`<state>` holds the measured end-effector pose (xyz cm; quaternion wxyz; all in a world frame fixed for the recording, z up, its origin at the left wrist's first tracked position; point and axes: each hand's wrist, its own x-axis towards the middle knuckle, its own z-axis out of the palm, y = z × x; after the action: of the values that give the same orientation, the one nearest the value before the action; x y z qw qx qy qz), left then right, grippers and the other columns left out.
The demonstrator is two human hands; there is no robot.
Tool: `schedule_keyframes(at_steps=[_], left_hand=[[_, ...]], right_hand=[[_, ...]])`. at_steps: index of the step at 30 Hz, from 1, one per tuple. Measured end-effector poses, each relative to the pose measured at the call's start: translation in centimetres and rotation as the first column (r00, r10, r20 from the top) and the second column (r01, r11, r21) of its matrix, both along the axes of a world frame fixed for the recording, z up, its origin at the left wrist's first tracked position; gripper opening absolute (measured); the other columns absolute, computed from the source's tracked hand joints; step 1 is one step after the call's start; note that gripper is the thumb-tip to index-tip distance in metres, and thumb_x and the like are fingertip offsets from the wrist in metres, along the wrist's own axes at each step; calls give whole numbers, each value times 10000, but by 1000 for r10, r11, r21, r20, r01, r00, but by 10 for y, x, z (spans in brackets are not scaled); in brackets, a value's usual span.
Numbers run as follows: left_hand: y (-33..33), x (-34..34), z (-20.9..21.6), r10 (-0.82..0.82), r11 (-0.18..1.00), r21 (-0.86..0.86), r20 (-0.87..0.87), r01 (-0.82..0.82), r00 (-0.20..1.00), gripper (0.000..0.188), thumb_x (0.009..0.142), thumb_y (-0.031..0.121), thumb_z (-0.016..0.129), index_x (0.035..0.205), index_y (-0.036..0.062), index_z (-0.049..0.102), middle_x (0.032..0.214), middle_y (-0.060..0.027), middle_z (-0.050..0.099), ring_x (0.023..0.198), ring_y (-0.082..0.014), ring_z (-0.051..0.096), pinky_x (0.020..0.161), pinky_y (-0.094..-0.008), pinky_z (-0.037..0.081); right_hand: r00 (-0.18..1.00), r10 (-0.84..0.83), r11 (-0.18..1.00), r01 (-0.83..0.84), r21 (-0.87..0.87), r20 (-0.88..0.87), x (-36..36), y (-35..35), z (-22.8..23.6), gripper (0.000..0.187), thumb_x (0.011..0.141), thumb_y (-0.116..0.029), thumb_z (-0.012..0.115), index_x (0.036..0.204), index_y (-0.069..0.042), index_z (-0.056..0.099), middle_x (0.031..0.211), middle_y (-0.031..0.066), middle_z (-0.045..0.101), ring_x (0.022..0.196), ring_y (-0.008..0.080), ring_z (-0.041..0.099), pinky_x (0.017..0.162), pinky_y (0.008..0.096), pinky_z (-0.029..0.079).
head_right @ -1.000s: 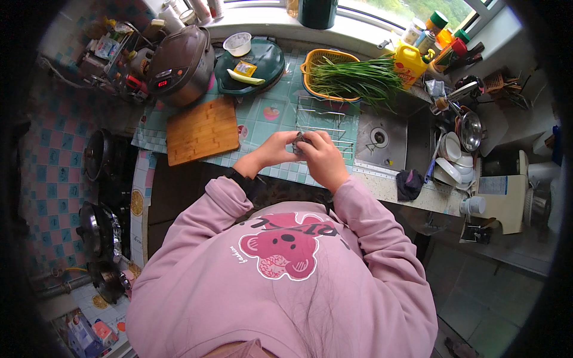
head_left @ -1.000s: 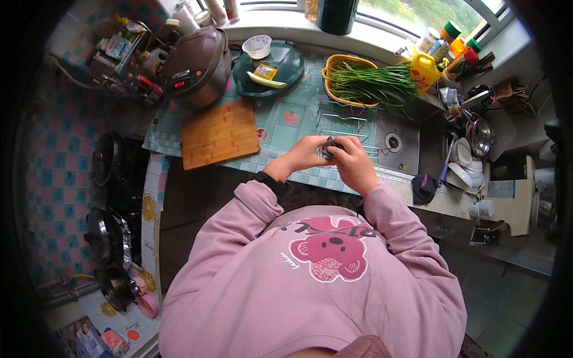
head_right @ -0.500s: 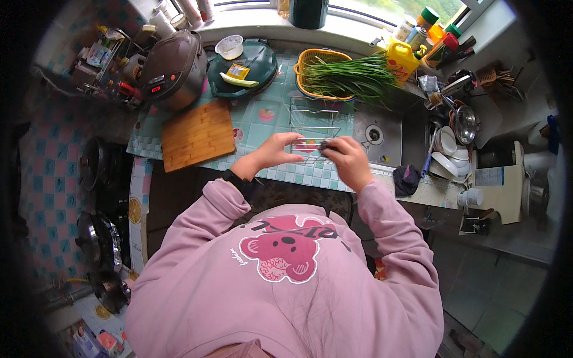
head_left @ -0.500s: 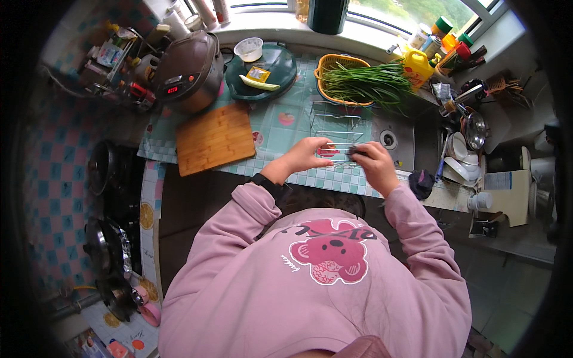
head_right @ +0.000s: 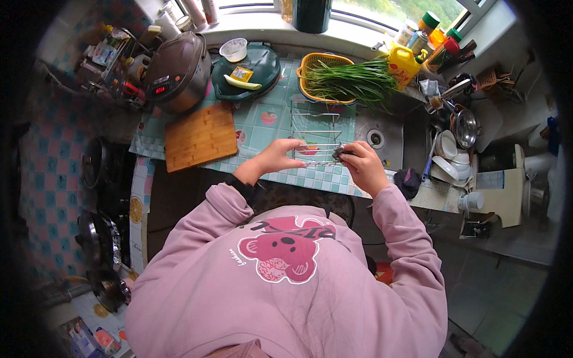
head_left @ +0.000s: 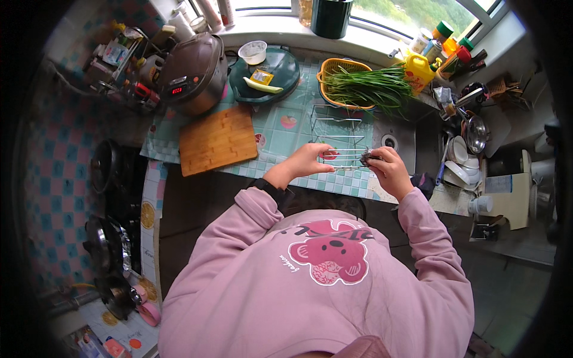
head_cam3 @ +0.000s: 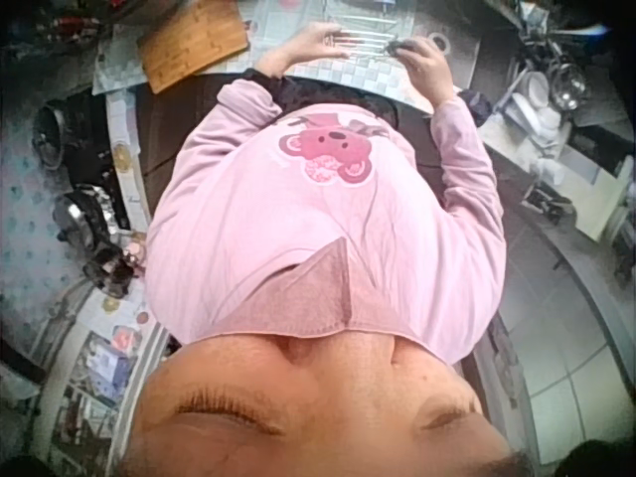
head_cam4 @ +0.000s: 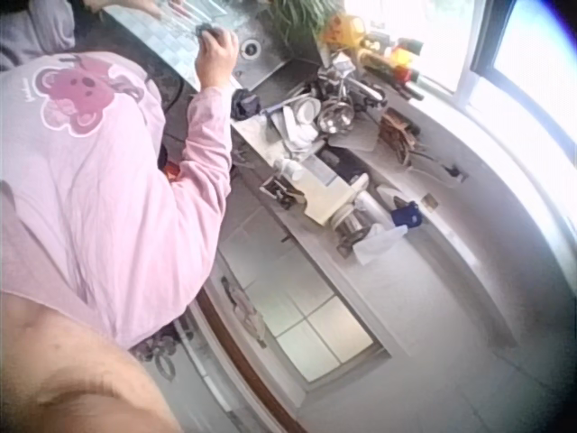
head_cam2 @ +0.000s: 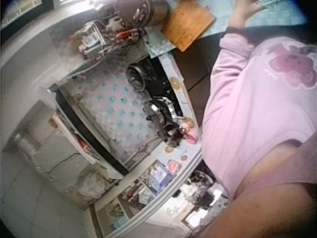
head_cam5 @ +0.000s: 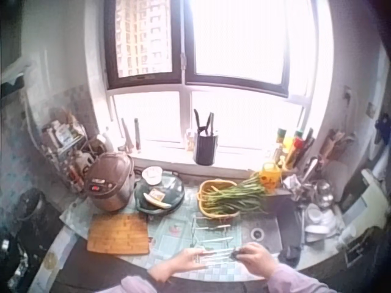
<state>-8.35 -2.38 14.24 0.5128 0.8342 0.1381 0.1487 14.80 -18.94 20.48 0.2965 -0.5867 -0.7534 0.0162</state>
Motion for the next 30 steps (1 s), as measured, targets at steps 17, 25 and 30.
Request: schedule_keyframes(at_steps=[17,25,30], left_hand=[[0,4,-4,87,992,84,65,-92,994,416,750,236,796,1009,16,555,990,-181,669,933,-347,654,808,-406,516],[1,6,-3,108,990,101,-43,-103,993,435,752,253,801,1017,11,555,988,-186,668,937,-359,650,801,-407,517],[3,1,-1,67,994,81,14,-68,998,452,750,256,803,1050,10,572,999,-180,672,947,-346,654,816,-396,519]], right_hand=[[984,-172,985,171,-31,-33,-3,17,-6,104,714,19,685,803,-19,649,913,109,619,888,321,591,762,394,495],[999,46,999,-46,-6,-14,-79,51,-23,193,706,36,624,891,-12,649,985,108,618,963,312,579,789,386,514],[997,25,999,-28,-36,-77,-52,42,-17,178,712,59,655,875,-9,653,982,121,620,933,324,589,818,386,501]])
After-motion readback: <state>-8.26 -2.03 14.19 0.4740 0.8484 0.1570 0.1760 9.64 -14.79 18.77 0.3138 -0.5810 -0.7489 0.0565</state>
